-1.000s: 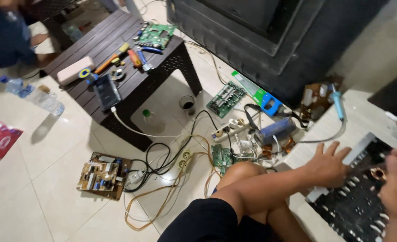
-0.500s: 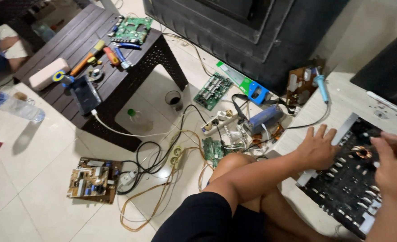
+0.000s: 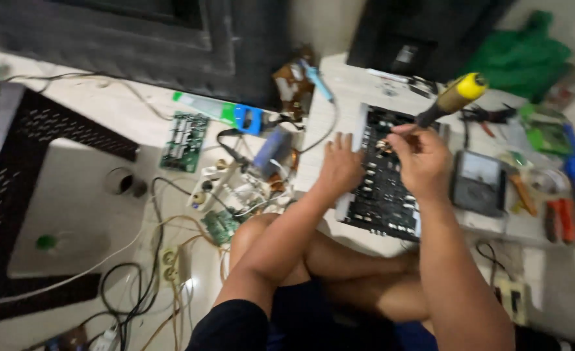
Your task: The person sits on the floor and uses a multimeter to test points on a circuit board inside a metal casing. They then use a screwdriver to tighten screws on the casing.
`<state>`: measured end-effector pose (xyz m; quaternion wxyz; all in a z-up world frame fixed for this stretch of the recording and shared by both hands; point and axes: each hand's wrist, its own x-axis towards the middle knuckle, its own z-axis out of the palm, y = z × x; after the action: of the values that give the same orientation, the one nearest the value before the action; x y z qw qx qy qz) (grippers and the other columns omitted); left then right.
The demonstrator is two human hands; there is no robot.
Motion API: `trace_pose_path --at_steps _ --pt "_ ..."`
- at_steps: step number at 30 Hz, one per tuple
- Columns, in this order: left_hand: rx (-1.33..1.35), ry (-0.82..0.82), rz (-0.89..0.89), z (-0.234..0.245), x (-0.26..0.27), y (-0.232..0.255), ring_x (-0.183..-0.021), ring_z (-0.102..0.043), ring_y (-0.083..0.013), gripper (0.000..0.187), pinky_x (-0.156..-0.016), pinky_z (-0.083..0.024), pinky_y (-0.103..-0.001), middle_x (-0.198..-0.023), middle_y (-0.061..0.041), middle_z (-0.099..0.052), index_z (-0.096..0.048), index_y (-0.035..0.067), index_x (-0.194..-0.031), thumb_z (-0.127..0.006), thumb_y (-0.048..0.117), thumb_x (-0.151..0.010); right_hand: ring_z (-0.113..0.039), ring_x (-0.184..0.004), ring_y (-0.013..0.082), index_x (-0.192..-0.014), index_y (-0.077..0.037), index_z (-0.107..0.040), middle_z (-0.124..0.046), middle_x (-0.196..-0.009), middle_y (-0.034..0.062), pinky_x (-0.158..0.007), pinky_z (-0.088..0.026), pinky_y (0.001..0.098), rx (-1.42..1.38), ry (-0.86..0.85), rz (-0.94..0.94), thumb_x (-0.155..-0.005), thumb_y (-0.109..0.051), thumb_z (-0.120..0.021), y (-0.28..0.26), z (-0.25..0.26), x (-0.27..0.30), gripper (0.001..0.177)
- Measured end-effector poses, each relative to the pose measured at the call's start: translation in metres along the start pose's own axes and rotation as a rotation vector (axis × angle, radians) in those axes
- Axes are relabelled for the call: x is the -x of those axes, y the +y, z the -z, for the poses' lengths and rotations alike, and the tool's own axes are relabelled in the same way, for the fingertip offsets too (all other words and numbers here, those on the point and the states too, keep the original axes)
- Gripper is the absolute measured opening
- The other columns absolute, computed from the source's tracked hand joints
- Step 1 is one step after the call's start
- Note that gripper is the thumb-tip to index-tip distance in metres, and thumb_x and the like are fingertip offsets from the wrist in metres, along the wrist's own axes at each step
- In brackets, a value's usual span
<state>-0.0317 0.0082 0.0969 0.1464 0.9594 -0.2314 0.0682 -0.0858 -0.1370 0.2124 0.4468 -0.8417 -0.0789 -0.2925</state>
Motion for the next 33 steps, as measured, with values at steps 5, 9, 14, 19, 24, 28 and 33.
trace_pose_path --at_steps 5,9,14,19,24,28,33 --pt "0.038 -0.022 -0.009 0.009 0.004 0.004 -0.142 -0.042 -0.0500 0.048 -0.109 -0.039 -0.059 -0.144 -0.025 -0.053 -0.075 0.014 -0.118 -0.084 0.038 -0.078 -0.076 -0.094 0.0306 -0.113 0.005 -0.073 -0.076 -0.102 0.0189 -0.081 -0.061 0.0393 -0.134 0.018 0.018 -0.104 0.001 -0.070 -0.026 0.005 0.005 0.010" --pt "0.042 -0.096 0.034 0.022 0.007 0.008 -0.146 -0.036 -0.0483 0.052 -0.113 -0.037 -0.058 -0.149 -0.024 -0.048 -0.073 0.016 -0.123 -0.084 0.042 -0.080 -0.076 -0.094 0.0271 -0.118 0.001 -0.074 -0.077 -0.102 0.0145 -0.079 -0.061 0.0384 -0.080 0.027 0.003 -0.102 -0.007 -0.076 -0.026 0.007 0.012 0.018" --pt "0.012 -0.160 0.036 0.020 0.009 0.010 -0.148 -0.034 -0.0458 0.040 -0.113 -0.037 -0.057 -0.151 -0.021 -0.045 -0.073 0.020 -0.120 -0.081 0.039 -0.086 -0.076 -0.089 0.0295 -0.100 -0.003 -0.079 -0.077 -0.095 0.0137 -0.075 -0.060 0.0375 -0.013 0.071 0.049 -0.096 -0.008 -0.088 -0.016 0.016 0.010 0.011" --pt "0.045 -0.060 -0.099 0.015 0.010 -0.003 -0.141 -0.039 -0.0554 0.041 -0.104 -0.041 -0.065 -0.153 -0.027 -0.043 -0.069 0.020 -0.122 -0.066 0.027 -0.082 -0.071 -0.111 0.0234 -0.132 0.004 -0.064 -0.072 -0.125 0.0177 -0.095 -0.060 0.0320 -0.085 -0.057 0.006 -0.109 -0.006 -0.067 -0.034 0.020 0.011 0.025" --pt "0.074 -0.024 -0.121 0.011 0.009 -0.006 -0.139 -0.041 -0.0538 0.035 -0.102 -0.047 -0.066 -0.150 -0.028 -0.044 -0.070 0.017 -0.118 -0.071 0.018 -0.083 -0.075 -0.112 0.0323 -0.106 0.003 -0.075 -0.076 -0.116 0.0201 -0.095 -0.060 0.0409 -0.007 -0.016 0.098 -0.106 -0.001 -0.073 -0.028 0.025 0.010 0.005" --pt "0.082 -0.140 -0.063 0.023 0.004 -0.002 -0.143 -0.036 -0.0520 0.031 -0.111 -0.042 -0.067 -0.154 -0.028 -0.040 -0.068 0.019 -0.116 -0.077 0.026 -0.087 -0.073 -0.106 0.0238 -0.125 0.002 -0.067 -0.074 -0.119 0.0141 -0.091 -0.060 0.0315 -0.082 -0.043 0.053 -0.113 -0.001 -0.065 -0.030 0.028 0.008 0.013" --pt "0.153 -0.114 -0.108 0.011 0.002 -0.010 -0.141 -0.036 -0.0566 0.034 -0.103 -0.046 -0.069 -0.151 -0.032 -0.039 -0.059 0.015 -0.114 -0.079 0.024 -0.088 -0.074 -0.102 0.0328 -0.114 0.010 -0.072 -0.074 -0.115 0.0221 -0.089 -0.061 0.0408 -0.040 -0.025 0.163 -0.110 0.005 -0.069 -0.029 0.032 0.007 0.007"
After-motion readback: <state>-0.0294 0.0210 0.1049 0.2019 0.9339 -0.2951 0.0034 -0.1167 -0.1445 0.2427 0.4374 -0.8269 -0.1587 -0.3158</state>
